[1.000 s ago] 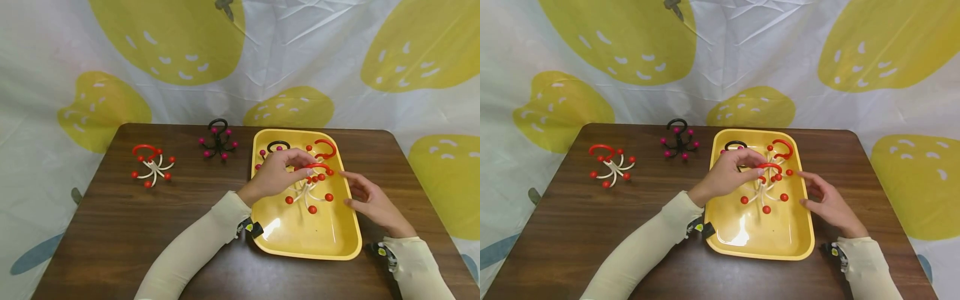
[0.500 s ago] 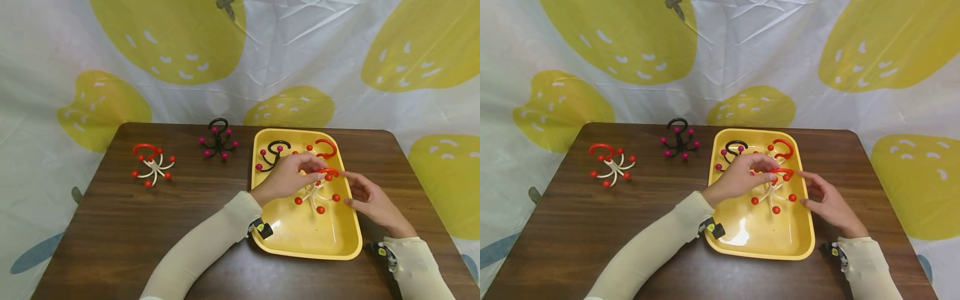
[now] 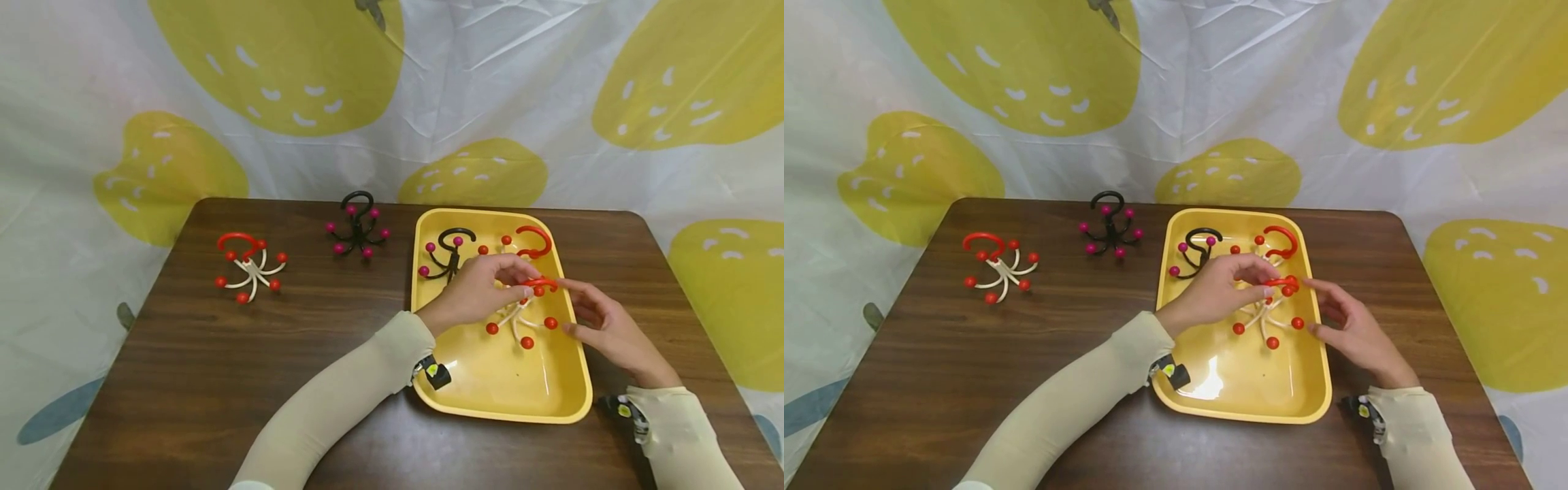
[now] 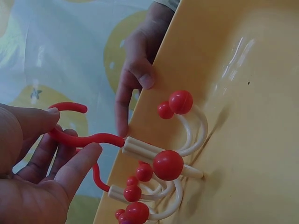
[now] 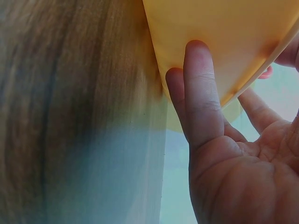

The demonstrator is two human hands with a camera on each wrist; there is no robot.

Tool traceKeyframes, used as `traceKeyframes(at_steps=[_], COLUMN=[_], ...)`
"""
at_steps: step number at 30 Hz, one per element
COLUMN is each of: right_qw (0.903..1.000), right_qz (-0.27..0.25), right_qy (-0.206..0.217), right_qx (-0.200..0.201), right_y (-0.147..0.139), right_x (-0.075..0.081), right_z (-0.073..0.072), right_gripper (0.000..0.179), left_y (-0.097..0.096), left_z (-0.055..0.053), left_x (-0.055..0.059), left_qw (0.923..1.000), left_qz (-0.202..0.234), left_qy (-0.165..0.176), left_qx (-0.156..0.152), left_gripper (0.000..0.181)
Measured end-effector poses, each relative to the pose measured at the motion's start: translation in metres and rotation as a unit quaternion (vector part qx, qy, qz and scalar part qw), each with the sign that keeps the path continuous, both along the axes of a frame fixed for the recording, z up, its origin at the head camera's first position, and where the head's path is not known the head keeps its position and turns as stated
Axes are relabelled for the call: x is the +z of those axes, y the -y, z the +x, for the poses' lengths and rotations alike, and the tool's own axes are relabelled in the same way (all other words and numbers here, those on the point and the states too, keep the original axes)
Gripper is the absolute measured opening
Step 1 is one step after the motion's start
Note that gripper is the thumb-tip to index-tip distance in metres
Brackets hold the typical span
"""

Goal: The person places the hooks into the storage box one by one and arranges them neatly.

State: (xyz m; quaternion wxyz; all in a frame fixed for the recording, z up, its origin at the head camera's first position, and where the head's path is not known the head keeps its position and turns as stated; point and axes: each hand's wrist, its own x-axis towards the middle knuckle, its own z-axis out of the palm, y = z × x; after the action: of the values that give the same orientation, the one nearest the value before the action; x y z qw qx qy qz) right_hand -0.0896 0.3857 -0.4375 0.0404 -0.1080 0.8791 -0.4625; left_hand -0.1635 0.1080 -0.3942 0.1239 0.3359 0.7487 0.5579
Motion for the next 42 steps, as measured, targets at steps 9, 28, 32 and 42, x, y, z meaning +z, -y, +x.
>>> traceKeyframes(at_steps=[9, 28, 32, 42], right_qw=[1.0, 1.0, 1.0, 1.0], right_qz=[0.005, 0.004, 0.004, 0.007], right_qy=[0.003, 0.003, -0.002, 0.001], right_qx=[0.0, -0.001, 0.0, 0.0], right_y=[0.001, 0.001, 0.0, 0.001], right_x=[0.001, 0.002, 0.002, 0.001], right_z=[0.0, -0.002, -0.002, -0.001], right_gripper=[0.067, 0.07, 0.07, 0.071], left_y=[0.001, 0.012, 0.018, 0.04], left_z=[0.001, 0.001, 0.002, 0.004], left_x=[-0.001, 0.01, 0.015, 0.03], left_qw=[0.9999, 0.9996, 0.9985, 0.9948], left_qz=[-0.015, 0.018, 0.045, 0.099], left_qy=[0.004, 0.02, 0.027, 0.022], left_qx=[-0.004, -0.013, -0.015, -0.008], left_gripper=[0.018, 0.022, 0.021, 0.022])
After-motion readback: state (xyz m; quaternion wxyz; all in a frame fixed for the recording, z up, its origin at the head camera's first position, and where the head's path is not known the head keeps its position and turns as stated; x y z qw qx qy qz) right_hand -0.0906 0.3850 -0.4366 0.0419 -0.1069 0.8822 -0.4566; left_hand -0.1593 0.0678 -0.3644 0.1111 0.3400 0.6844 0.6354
